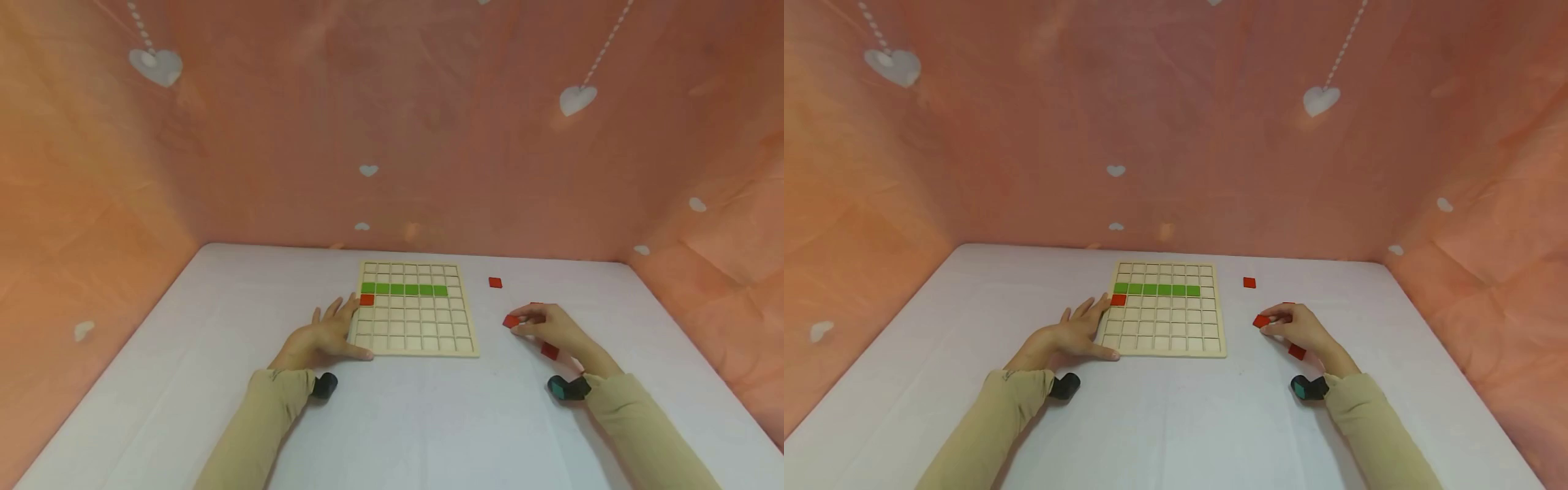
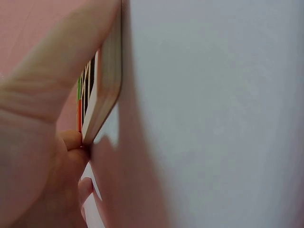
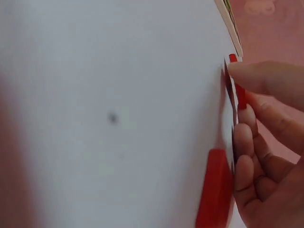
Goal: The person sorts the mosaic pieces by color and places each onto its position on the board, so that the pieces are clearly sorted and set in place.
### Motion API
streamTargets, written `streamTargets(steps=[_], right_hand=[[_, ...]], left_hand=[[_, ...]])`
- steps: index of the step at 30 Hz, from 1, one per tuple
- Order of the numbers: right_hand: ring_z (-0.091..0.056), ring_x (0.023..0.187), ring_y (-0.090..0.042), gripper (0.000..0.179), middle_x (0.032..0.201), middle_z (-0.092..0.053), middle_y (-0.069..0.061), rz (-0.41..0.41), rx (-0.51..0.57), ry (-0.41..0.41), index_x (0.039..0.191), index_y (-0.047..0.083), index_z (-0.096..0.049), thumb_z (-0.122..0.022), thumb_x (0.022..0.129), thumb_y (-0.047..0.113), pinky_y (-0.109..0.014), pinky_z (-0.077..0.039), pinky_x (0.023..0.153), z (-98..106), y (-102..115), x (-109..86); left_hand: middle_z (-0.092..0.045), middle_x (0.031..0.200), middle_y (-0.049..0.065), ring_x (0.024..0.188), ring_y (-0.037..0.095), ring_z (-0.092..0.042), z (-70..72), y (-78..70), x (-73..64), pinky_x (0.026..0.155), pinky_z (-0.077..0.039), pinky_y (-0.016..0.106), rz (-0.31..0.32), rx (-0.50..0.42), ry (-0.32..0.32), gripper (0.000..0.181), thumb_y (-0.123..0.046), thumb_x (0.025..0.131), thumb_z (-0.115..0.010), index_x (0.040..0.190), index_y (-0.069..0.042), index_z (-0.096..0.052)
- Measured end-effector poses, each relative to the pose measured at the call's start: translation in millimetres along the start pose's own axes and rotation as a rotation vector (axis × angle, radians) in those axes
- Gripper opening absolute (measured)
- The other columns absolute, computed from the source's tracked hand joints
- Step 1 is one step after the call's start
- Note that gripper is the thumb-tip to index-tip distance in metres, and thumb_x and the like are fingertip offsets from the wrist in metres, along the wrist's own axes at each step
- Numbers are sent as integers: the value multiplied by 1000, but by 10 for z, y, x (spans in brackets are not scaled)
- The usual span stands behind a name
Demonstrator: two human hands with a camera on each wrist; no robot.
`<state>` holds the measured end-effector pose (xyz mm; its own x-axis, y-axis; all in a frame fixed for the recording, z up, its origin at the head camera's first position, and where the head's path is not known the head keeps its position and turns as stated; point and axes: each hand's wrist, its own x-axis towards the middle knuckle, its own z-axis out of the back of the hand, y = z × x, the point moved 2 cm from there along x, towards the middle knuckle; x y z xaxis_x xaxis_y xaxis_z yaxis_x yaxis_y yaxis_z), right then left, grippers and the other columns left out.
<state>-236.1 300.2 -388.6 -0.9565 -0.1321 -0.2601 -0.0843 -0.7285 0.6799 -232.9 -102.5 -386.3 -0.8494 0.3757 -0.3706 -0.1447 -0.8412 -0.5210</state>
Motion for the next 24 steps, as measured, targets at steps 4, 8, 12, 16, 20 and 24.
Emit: streamTargets(steps=[4, 8, 12, 16, 20, 24], right_hand=[[-51, 87, -21, 47, 105, -62, -10, 19, -2, -1, 124, 4, -63, -72, 85, 29, -25, -47, 68, -34, 26, 11], [-53, 93, -21, 47, 106, -64, -9, 42, 7, -5, 124, 5, -63, -72, 85, 31, -26, -47, 72, -56, 67, 32], [-55, 100, -23, 46, 112, -64, -11, 47, 27, -6, 124, 7, -63, -71, 86, 31, -31, -50, 82, -74, 102, 61], [-57, 105, -27, 46, 117, -63, -14, 57, 43, -15, 125, 7, -62, -70, 87, 30, -39, -49, 89, -94, 135, 81], [-57, 106, -28, 46, 120, -63, -17, 82, 59, -17, 126, 5, -61, -69, 88, 29, -43, -49, 92, -133, 192, 93], [-57, 106, -25, 46, 121, -63, -15, 96, 71, -17, 127, 7, -60, -69, 88, 30, -44, -48, 96, -167, 239, 109]], left_hand=[[-1, 161, 17, 148, 36, 2, -4, 5, -11, 116, 5, 59, -6, 8, 1, 114, -44, 77, -76, 153, -1, -4], [-3, 161, 17, 148, 36, 1, -10, 13, 5, 116, 4, 60, -1, 11, -6, 115, -45, 76, -77, 153, -1, -5], [-2, 162, 16, 148, 36, 1, -18, 24, 19, 116, 4, 60, 1, 14, -9, 115, -45, 76, -77, 153, -2, -4], [-2, 162, 15, 148, 35, 1, -13, 25, 18, 117, 4, 59, 2, 6, -9, 115, -46, 76, -77, 154, -3, -3], [-2, 162, 15, 148, 35, 1, -12, 29, 19, 116, 4, 59, 4, 16, -9, 115, -46, 76, -77, 154, -2, -3], [-2, 162, 15, 149, 34, 1, -21, 39, 26, 117, 5, 58, 9, 6, -10, 117, -46, 76, -77, 154, -2, -2]])
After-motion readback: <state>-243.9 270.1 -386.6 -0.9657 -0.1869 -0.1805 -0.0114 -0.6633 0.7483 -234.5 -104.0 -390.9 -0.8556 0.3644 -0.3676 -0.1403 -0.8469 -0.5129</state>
